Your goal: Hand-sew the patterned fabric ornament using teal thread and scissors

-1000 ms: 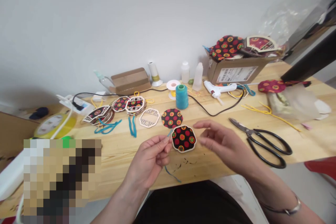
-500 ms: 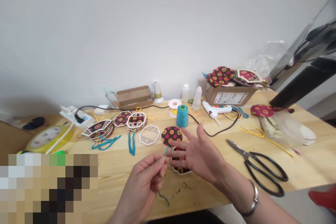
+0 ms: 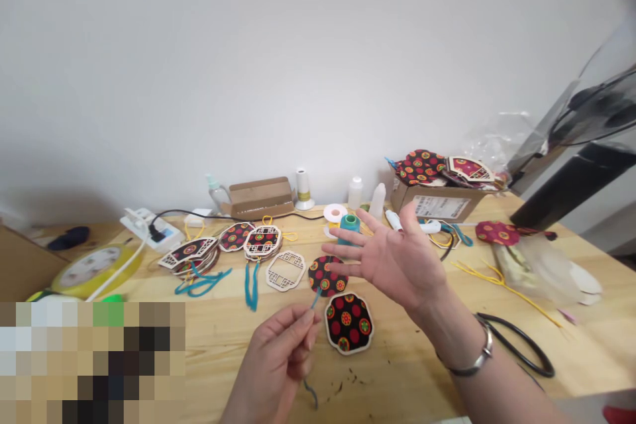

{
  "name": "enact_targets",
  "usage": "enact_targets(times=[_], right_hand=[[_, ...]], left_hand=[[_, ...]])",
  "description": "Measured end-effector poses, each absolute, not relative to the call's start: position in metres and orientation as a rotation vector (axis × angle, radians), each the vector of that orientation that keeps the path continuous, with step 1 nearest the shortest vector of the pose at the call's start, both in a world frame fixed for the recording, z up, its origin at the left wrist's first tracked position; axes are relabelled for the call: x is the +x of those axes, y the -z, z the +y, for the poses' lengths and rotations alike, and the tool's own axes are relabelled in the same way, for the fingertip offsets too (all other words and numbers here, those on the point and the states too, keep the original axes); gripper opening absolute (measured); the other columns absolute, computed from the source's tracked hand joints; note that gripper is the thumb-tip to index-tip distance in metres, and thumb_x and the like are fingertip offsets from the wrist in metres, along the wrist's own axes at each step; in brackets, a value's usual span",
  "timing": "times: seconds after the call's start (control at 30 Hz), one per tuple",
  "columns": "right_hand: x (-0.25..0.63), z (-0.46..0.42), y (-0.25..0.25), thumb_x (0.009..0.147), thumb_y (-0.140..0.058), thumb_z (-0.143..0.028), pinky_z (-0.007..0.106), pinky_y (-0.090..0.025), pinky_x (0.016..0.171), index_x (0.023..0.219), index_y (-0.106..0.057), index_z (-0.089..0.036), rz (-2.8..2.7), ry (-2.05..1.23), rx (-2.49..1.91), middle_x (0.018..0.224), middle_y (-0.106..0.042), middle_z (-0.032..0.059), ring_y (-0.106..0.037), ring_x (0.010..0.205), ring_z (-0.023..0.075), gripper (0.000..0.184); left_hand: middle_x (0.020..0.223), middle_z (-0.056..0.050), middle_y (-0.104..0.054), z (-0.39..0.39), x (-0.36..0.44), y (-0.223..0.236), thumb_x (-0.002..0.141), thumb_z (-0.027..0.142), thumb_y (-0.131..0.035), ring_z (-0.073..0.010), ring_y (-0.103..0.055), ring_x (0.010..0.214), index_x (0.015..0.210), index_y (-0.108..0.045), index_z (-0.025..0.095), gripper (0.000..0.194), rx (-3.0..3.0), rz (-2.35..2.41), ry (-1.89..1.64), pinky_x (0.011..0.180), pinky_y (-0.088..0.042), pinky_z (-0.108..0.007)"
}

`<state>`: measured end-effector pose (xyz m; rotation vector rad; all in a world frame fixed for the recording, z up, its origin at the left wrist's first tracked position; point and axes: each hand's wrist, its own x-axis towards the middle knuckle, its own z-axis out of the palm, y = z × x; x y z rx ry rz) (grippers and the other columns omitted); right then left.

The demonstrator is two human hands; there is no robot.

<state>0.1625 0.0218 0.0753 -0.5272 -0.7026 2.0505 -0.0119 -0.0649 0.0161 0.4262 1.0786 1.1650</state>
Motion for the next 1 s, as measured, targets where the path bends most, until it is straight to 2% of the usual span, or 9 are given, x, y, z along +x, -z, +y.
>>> enact_targets(times=[0.27, 0.57, 0.87, 1.0], right_hand=[[0.174, 0.042, -0.090, 0.073, -0.026, -0.081, 0.059, -0.037, 0.092, 0.139, -0.018, -0.026, -0.810, -1.917, -0.463, 0.131, -0.048, 0.0197, -0.058, 0.107, 0.0342, 0.087], [0.189, 0.068, -0.118, 0.072, -0.033, -0.080, 0.062, -0.039, 0.090, 0.140, -0.014, -0.021, -1.013, -1.760, -0.495, 0.134, -0.044, 0.0228, -0.053, 0.115, 0.0358, 0.092], [0.212, 0.071, -0.152, 0.070, -0.032, -0.079, 0.062, -0.039, 0.090, 0.144, -0.018, -0.023, -1.201, -1.570, -0.593, 0.137, -0.043, 0.0168, -0.042, 0.126, 0.0352, 0.094], [0.216, 0.061, -0.170, 0.066, -0.026, -0.084, 0.064, -0.037, 0.091, 0.139, -0.032, -0.026, -1.177, -1.472, -0.636, 0.140, -0.042, 0.0134, -0.035, 0.131, 0.0357, 0.094]], left_hand=[[0.053, 0.003, -0.050, -0.064, -0.011, -0.016, 0.058, 0.025, -0.082, -0.0022, -0.030, 0.045, 0.067, -0.069, 0.013, 0.020, 0.406, 1.064, -1.184, 0.040, -0.019, -0.013], [0.051, 0.004, -0.048, -0.066, -0.012, -0.016, 0.059, 0.026, -0.081, -0.0020, -0.029, 0.045, 0.067, -0.069, 0.012, 0.020, 0.412, 1.061, -1.168, 0.040, -0.018, -0.015], [0.048, 0.004, -0.046, -0.070, -0.014, -0.011, 0.058, 0.027, -0.081, -0.0019, -0.026, 0.043, 0.066, -0.068, 0.013, 0.021, 0.383, 1.077, -1.143, 0.040, -0.016, -0.016], [0.047, 0.005, -0.044, -0.071, -0.014, -0.007, 0.058, 0.028, -0.081, -0.0017, -0.025, 0.043, 0.065, -0.068, 0.012, 0.022, 0.387, 1.085, -1.123, 0.040, -0.015, -0.016]])
